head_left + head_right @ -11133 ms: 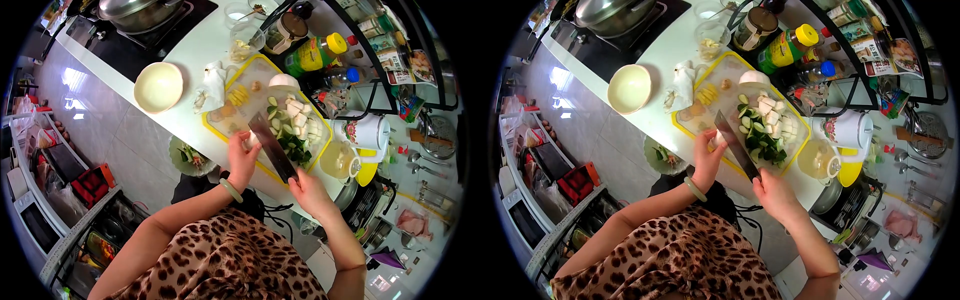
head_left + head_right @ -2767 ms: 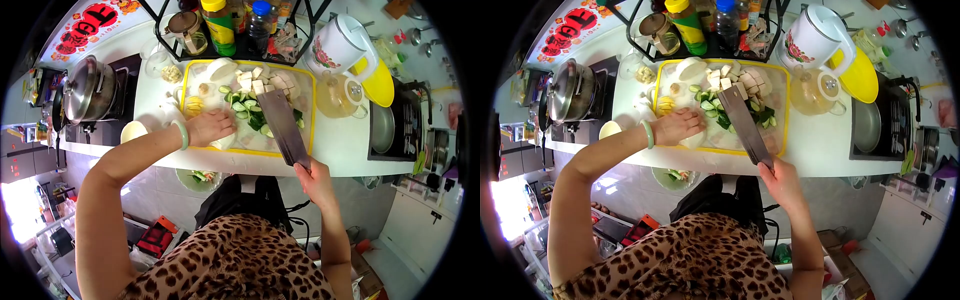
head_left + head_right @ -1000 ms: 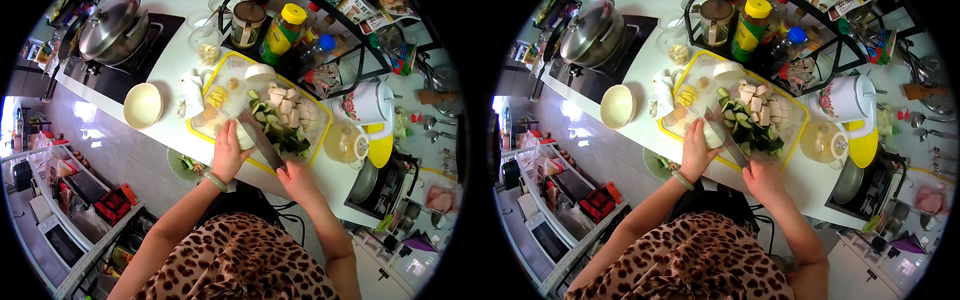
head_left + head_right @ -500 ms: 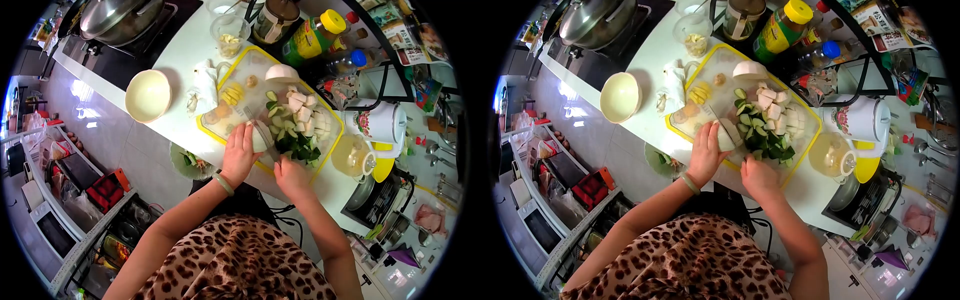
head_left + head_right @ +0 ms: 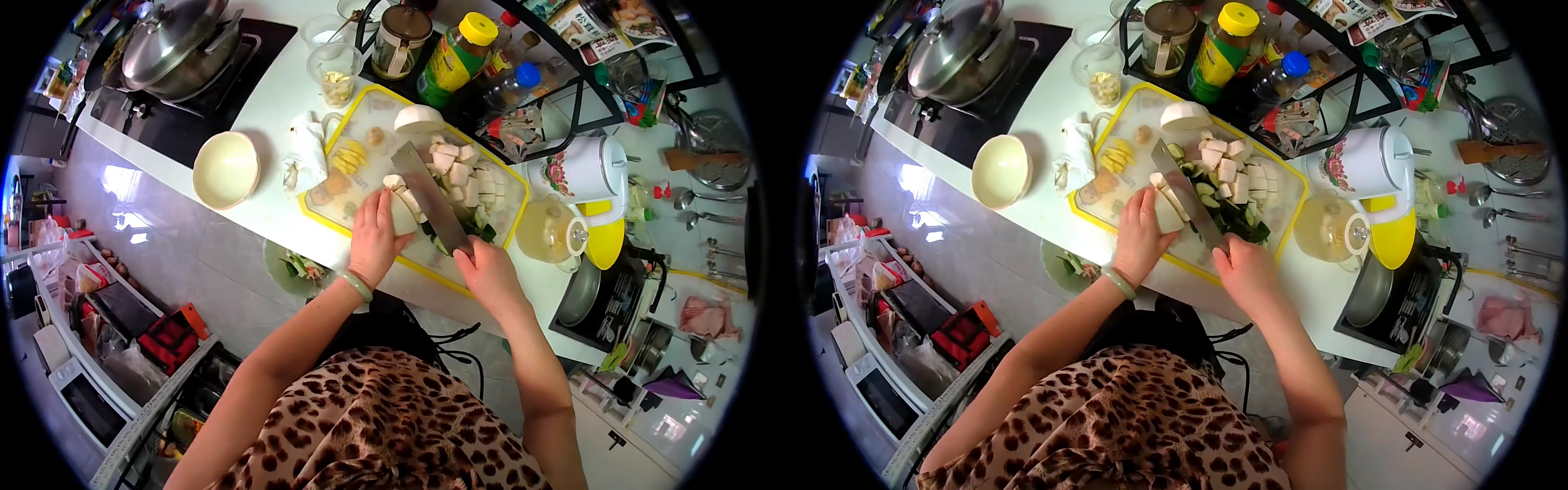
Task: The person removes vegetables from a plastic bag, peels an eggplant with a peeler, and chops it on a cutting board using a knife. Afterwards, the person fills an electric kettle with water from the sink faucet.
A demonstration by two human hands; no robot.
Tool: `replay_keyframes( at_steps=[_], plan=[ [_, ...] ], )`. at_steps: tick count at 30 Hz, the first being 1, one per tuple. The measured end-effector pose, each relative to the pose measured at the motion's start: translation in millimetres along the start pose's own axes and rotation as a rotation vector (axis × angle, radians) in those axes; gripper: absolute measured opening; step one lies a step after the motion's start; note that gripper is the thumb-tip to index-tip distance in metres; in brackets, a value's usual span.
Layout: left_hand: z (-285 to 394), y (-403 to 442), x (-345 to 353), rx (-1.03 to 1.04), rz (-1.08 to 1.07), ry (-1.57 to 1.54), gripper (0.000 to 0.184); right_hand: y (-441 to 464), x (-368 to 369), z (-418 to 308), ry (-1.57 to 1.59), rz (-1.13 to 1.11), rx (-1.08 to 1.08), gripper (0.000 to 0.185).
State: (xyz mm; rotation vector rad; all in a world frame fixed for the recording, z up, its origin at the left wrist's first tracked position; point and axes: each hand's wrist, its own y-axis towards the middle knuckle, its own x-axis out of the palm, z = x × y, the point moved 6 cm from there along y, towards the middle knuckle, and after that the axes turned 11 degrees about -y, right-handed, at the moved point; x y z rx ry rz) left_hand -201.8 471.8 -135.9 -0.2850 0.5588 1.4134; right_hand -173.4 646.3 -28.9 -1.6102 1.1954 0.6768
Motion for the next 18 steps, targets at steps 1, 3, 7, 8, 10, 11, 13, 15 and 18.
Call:
replay_keyframes(
  at_steps=[1,3,7,8,10,11,13,15,18],
  plan=[
    [1,0,-3,-0.020,0.007,-0.024,0.094,-5,1,2,-0.012,0.002,-0.012,0.024],
    [0,-3,-12,-0.056,0.027,-0.070,0.093,-11,6,0,-0.037,-0.008,-0.030,0.024],
    [-4,-13,-20,-0.071,0.040,-0.141,0.087,-16,22,3,-0.075,-0.061,-0.023,0.025],
    [-4,-12,-20,-0.060,0.037,-0.152,0.085,-15,25,4,-0.080,-0.074,-0.017,0.025],
    [-9,-12,-15,-0.056,0.052,-0.154,0.078,-14,27,6,-0.064,-0.105,0.006,0.025],
    [-12,-12,-12,-0.056,0.060,-0.154,0.075,-13,28,6,-0.056,-0.123,0.016,0.025],
    [-15,-12,-10,-0.036,0.088,-0.160,0.070,-11,26,2,-0.045,-0.152,0.031,0.025],
    [-15,-13,-10,-0.008,0.111,-0.169,0.067,-7,28,0,-0.058,-0.191,0.036,0.024],
    [-18,-12,-10,0.044,0.140,-0.177,0.066,10,35,-2,-0.139,-0.243,0.027,0.024]
  ],
)
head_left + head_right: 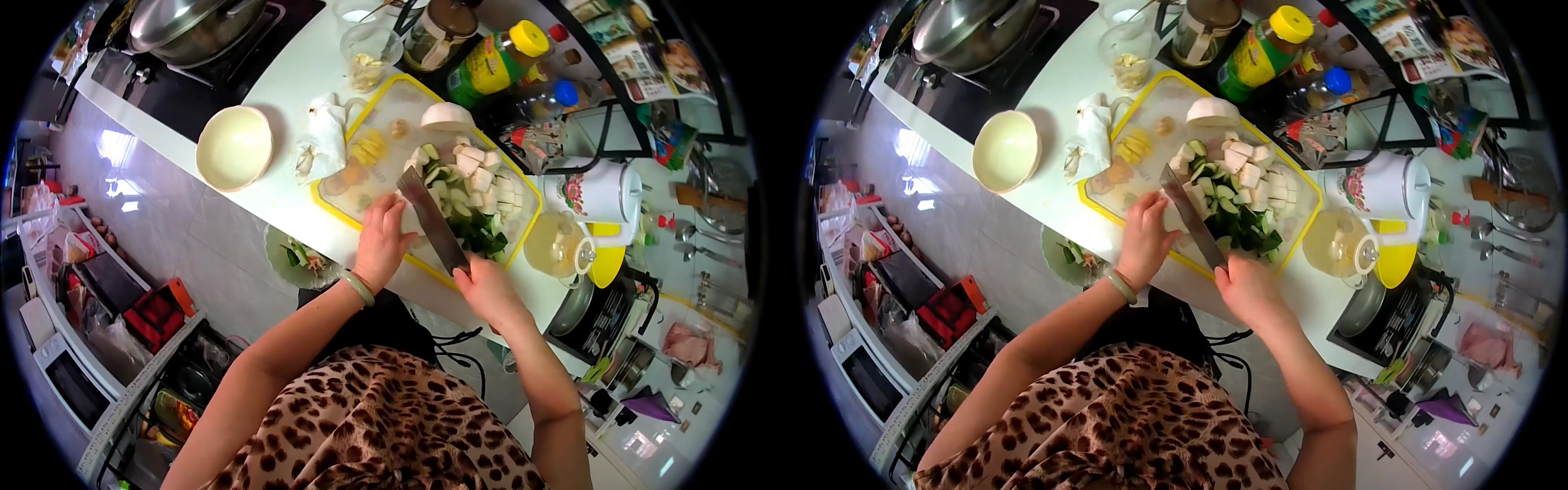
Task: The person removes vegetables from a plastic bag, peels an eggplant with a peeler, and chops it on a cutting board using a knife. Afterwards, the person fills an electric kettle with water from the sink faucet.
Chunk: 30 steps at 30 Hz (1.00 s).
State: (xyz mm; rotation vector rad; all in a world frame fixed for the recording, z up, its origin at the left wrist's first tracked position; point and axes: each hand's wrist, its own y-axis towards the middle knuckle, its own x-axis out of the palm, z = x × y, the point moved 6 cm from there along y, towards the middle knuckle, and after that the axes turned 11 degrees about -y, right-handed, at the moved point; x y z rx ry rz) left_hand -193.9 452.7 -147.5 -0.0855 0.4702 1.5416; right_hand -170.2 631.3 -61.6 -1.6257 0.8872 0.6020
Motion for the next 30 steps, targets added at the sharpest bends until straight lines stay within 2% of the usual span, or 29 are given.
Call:
replay_keyframes(
  at_steps=[5,9,12,14,16,30],
  plan=[
    [0,-1,-2,0.010,0.021,-0.005,0.067,35,41,-12,-0.083,0.048,0.053,0.025],
    [0,-1,0,-0.028,-0.005,-0.003,0.071,37,46,-5,0.036,0.182,0.007,0.025],
    [0,0,-5,-0.075,-0.037,-0.002,0.074,33,17,-6,-0.013,0.097,-0.028,0.026],
    [1,-2,-12,-0.128,-0.034,-0.021,0.075,15,-5,-12,0.049,0.141,-0.045,0.026],
    [1,-7,-19,-0.089,0.009,-0.011,0.075,-9,-30,-24,0.150,0.157,-0.048,0.025],
    [-4,-7,-10,-0.011,0.054,-0.027,0.061,0,5,-19,-0.060,-0.049,0.035,0.026]
  ],
)
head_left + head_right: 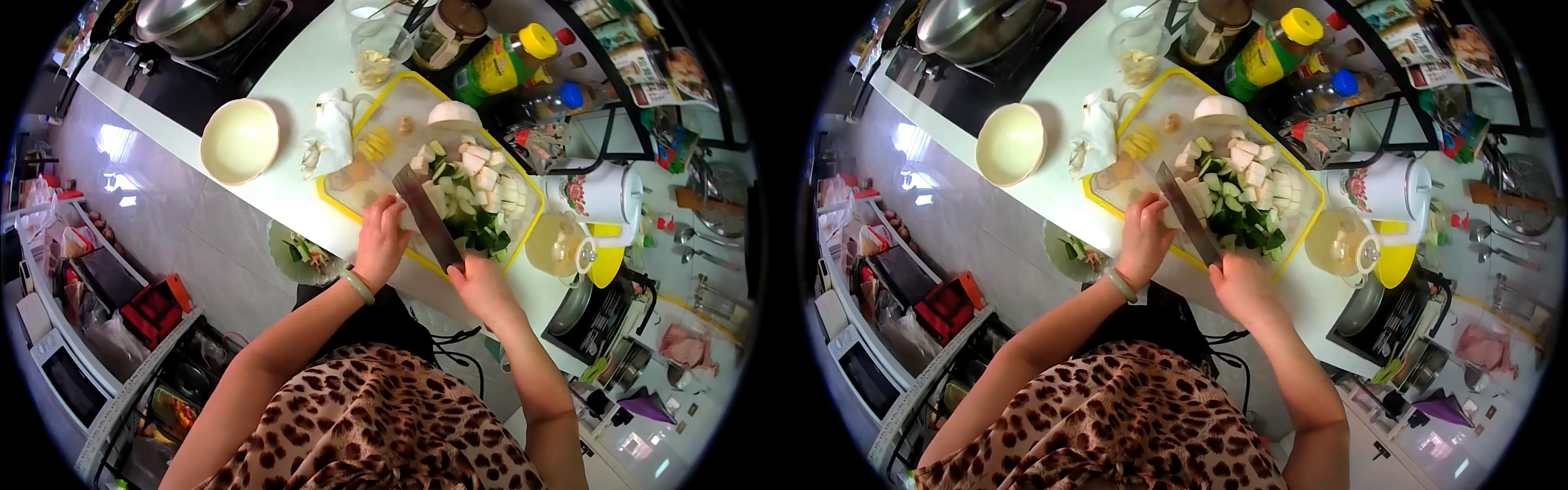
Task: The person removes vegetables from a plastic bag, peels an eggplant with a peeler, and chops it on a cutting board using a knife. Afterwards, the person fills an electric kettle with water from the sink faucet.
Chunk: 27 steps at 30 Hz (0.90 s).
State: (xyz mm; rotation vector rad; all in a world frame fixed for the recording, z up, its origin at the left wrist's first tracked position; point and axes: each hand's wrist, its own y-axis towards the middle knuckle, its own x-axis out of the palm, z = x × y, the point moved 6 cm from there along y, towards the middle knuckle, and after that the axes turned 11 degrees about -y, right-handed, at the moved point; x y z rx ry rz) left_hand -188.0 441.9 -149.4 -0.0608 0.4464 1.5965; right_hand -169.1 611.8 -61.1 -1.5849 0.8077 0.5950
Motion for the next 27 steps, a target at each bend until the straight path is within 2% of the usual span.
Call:
replay_keyframes(
  at_steps=[4,6,9,14,21,23,26,27],
  plan=[
    [-6,-2,-1,-0.033,0.002,0.014,0.062,30,34,-2,-0.123,-0.015,0.029,0.026],
    [-4,-3,3,-0.056,-0.026,0.027,0.063,30,51,-2,-0.073,0.064,0.012,0.025],
    [-8,0,6,-0.077,-0.117,0.075,0.065,28,46,3,-0.023,0.126,-0.020,0.023],
    [4,13,17,0.003,-0.113,0.091,0.063,27,28,22,0.090,0.287,-0.059,0.024],
    [4,24,40,-0.077,-0.101,0.094,0.055,12,6,50,0.266,0.301,-0.007,0.023],
    [3,26,42,-0.071,-0.092,0.066,0.054,2,0,57,0.322,0.335,-0.034,0.026],
    [3,28,45,-0.077,-0.102,0.028,0.053,-20,-7,66,0.605,0.280,0.060,0.027],
    [4,30,46,-0.089,-0.126,0.036,0.053,-30,-9,68,0.750,0.177,0.193,0.024]
  ],
)
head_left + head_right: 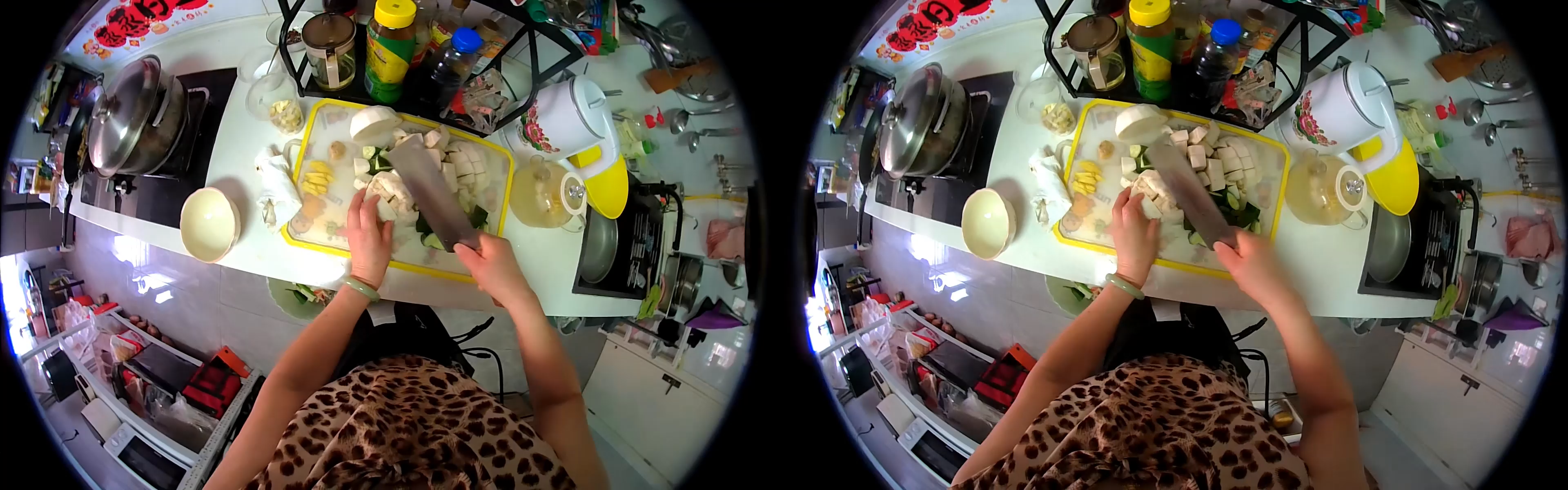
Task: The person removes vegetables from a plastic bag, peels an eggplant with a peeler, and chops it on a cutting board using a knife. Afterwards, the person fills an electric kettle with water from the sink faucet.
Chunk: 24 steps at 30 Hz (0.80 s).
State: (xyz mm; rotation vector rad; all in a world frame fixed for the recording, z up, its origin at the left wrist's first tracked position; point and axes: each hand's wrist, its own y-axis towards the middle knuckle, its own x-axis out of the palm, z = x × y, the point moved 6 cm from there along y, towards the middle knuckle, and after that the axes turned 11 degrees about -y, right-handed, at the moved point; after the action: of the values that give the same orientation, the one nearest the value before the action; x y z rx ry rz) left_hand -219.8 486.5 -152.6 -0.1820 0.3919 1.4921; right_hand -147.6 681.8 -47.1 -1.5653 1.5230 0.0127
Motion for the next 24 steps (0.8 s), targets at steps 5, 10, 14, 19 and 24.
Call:
replay_keyframes(
  at_steps=[5,10,14,19,24],
  plan=[
    [9,9,-13,0.149,-0.074,0.133,0.059,-14,-22,23,0.287,0.156,0.050,0.016],
    [64,105,-33,0.408,-0.055,0.258,0.059,-20,-33,41,0.427,0.227,0.019,0.016],
    [51,172,3,0.341,-0.342,0.416,0.056,-30,-31,46,0.495,0.255,0.027,0.015],
    [40,190,11,0.257,-0.523,0.357,0.051,-44,-23,49,0.435,0.232,0.053,0.018],
    [78,155,-56,0.378,-0.242,0.155,0.050,-37,21,36,-0.215,0.054,-0.215,0.025]
  ],
)
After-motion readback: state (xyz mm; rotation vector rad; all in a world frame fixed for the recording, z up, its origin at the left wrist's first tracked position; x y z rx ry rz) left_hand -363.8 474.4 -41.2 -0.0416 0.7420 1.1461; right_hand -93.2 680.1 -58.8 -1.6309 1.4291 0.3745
